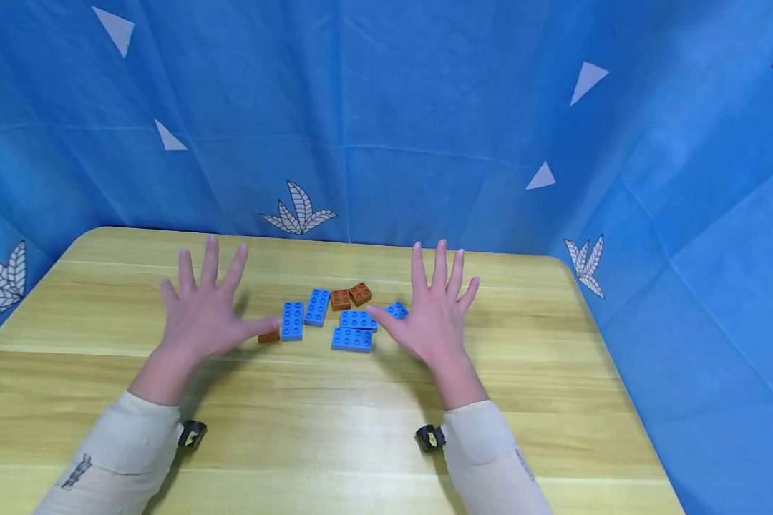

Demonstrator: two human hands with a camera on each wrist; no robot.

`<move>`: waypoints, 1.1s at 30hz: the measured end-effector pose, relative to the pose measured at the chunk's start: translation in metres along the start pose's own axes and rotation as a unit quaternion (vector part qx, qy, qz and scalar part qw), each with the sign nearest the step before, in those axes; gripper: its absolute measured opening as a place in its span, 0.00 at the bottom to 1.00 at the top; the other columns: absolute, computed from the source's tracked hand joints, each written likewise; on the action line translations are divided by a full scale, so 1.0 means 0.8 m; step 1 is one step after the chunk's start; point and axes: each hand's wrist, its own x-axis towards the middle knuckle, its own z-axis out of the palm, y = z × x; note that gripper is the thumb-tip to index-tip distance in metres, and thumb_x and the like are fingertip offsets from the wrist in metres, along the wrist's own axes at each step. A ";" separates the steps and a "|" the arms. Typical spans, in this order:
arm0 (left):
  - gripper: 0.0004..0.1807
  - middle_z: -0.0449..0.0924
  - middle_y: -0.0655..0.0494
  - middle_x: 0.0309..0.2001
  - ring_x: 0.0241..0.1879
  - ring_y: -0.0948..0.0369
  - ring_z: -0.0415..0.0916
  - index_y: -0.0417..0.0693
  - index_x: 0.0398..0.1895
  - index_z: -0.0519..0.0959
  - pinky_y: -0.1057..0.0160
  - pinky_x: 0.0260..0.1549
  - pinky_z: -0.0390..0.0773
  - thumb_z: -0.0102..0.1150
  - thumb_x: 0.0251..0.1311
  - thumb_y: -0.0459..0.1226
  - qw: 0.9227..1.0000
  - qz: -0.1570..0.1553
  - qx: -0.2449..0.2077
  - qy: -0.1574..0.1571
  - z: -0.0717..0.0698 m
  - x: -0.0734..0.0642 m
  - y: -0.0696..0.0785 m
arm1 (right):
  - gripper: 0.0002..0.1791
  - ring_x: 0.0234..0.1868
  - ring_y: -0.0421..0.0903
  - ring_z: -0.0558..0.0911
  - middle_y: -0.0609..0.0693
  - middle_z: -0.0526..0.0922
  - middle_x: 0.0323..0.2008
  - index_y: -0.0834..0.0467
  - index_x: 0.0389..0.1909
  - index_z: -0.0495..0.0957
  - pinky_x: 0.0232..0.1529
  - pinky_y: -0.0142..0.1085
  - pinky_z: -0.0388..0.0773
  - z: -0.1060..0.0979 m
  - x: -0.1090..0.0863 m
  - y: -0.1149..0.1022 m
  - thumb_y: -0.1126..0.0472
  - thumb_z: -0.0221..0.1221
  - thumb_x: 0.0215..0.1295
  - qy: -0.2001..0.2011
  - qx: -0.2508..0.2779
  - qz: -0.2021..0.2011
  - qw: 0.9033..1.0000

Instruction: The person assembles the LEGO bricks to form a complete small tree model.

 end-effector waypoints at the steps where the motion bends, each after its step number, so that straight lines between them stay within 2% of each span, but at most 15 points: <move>1: 0.70 0.12 0.53 0.76 0.71 0.37 0.10 0.66 0.81 0.34 0.20 0.55 0.30 0.56 0.39 0.80 1.000 0.000 -0.007 -0.004 0.001 -0.001 0.000 | 0.63 0.75 0.56 0.23 0.50 0.27 0.79 0.43 0.81 0.38 0.65 0.68 0.25 0.003 0.004 -0.002 0.17 0.52 0.51 0.001 0.008 -0.006 1.000; 6: 0.70 0.21 0.45 0.79 0.73 0.30 0.28 0.64 0.81 0.37 0.20 0.56 0.42 0.61 0.39 0.77 0.998 -0.004 -0.058 -0.024 0.004 -0.004 0.001 | 0.58 0.77 0.57 0.40 0.52 0.45 0.79 0.43 0.80 0.50 0.65 0.66 0.38 0.019 0.020 -0.013 0.20 0.55 0.53 0.000 0.051 -0.034 0.998; 10: 0.70 0.33 0.37 0.78 0.70 0.27 0.44 0.61 0.82 0.39 0.22 0.55 0.53 0.67 0.41 0.72 0.993 -0.013 -0.107 -0.047 0.009 -0.008 0.004 | 0.52 0.72 0.57 0.53 0.53 0.58 0.74 0.46 0.76 0.61 0.61 0.63 0.48 0.034 0.030 -0.025 0.23 0.58 0.55 -0.026 0.090 -0.050 0.994; 14: 0.71 0.43 0.33 0.75 0.63 0.28 0.60 0.59 0.82 0.39 0.28 0.50 0.67 0.73 0.40 0.67 0.986 -0.025 -0.151 -0.066 0.016 -0.010 0.008 | 0.46 0.69 0.57 0.58 0.52 0.64 0.69 0.47 0.73 0.66 0.59 0.60 0.51 0.048 0.037 -0.035 0.29 0.61 0.58 -0.067 0.093 -0.056 0.992; 17: 0.70 0.51 0.32 0.71 0.56 0.32 0.69 0.55 0.81 0.43 0.34 0.45 0.74 0.76 0.40 0.63 0.982 -0.033 -0.170 -0.074 0.022 -0.011 0.011 | 0.41 0.66 0.56 0.60 0.52 0.67 0.65 0.47 0.71 0.70 0.58 0.59 0.54 0.057 0.042 -0.043 0.34 0.64 0.59 -0.090 0.089 -0.060 0.990; 19: 0.68 0.55 0.32 0.68 0.53 0.35 0.72 0.52 0.81 0.46 0.36 0.44 0.76 0.77 0.41 0.61 0.981 -0.034 -0.175 -0.080 0.025 -0.012 0.012 | 0.38 0.62 0.54 0.63 0.51 0.69 0.62 0.47 0.68 0.73 0.56 0.57 0.55 0.063 0.045 -0.047 0.36 0.66 0.58 -0.101 0.087 -0.060 0.989; 26: 0.52 0.66 0.37 0.63 0.55 0.41 0.72 0.41 0.71 0.64 0.39 0.51 0.73 0.80 0.44 0.49 0.977 -0.024 -0.186 -0.098 0.029 -0.014 0.014 | 0.26 0.53 0.51 0.67 0.48 0.73 0.53 0.46 0.56 0.82 0.49 0.52 0.58 0.074 0.051 -0.056 0.41 0.68 0.57 -0.139 0.079 -0.041 0.986; 29: 0.42 0.73 0.41 0.55 0.50 0.46 0.73 0.38 0.63 0.72 0.43 0.50 0.74 0.80 0.45 0.45 0.978 -0.011 -0.182 -0.100 0.029 -0.015 0.015 | 0.23 0.52 0.50 0.67 0.48 0.73 0.53 0.46 0.53 0.84 0.48 0.51 0.58 0.077 0.054 -0.059 0.42 0.67 0.58 -0.148 0.073 -0.041 0.985; 33: 0.33 0.76 0.46 0.46 0.43 0.50 0.73 0.37 0.55 0.78 0.49 0.45 0.75 0.79 0.47 0.42 0.977 -0.001 -0.187 -0.106 0.032 -0.015 0.015 | 0.22 0.51 0.51 0.66 0.48 0.73 0.52 0.45 0.52 0.84 0.47 0.51 0.58 0.080 0.057 -0.061 0.44 0.67 0.57 -0.157 0.068 -0.038 0.984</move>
